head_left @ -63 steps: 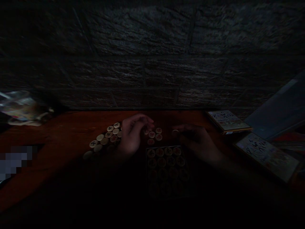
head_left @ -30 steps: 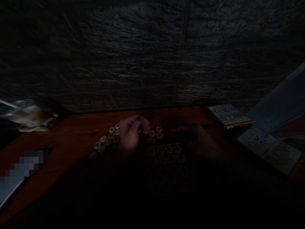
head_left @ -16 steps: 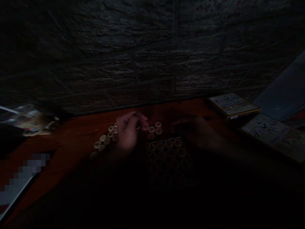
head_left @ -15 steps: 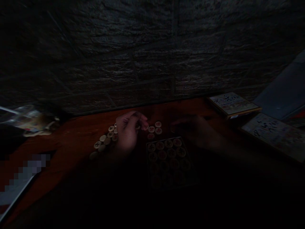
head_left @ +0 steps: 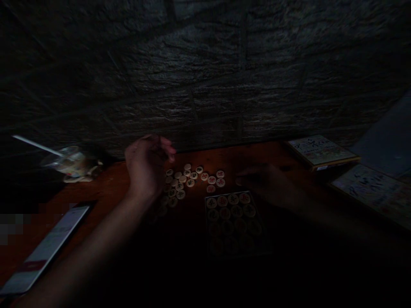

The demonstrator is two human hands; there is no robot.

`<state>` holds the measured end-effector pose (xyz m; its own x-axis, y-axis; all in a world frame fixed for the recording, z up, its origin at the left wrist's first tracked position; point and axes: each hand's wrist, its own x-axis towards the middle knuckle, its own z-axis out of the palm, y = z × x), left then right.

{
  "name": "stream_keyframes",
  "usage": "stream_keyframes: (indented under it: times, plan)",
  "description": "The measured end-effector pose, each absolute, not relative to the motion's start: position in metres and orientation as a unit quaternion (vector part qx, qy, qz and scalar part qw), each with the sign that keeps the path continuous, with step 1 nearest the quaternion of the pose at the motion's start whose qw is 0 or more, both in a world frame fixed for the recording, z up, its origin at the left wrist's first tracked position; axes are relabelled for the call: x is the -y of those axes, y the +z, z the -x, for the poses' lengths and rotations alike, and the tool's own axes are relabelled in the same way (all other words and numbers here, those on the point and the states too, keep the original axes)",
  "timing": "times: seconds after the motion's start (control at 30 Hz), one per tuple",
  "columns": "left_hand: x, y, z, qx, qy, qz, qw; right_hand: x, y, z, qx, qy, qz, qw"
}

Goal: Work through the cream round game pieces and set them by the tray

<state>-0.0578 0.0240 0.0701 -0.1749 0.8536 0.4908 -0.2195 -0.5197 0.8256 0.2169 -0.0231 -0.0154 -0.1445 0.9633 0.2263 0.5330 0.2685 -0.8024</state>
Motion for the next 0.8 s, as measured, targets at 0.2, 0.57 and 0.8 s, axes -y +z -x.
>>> stream_keyframes:
  times: [0.2, 0.57, 0.8]
  plan:
    - [-0.029, 0.054, 0.085, -0.441, 0.511, -0.702, 0.226, 0.024, -0.012, -0.216, 0.699, 0.283, 0.534, 0.383]
    - [-0.058, 0.029, 0.116, -0.461, 0.369, -0.795, 0.141, 0.026, -0.009, -0.215, 0.688, 0.310, 0.518, 0.402]
    - [-0.061, 0.018, 0.116, -0.438, 0.295, -0.817, 0.232, 0.028, -0.009, -0.214, 0.685, 0.315, 0.514, 0.410]
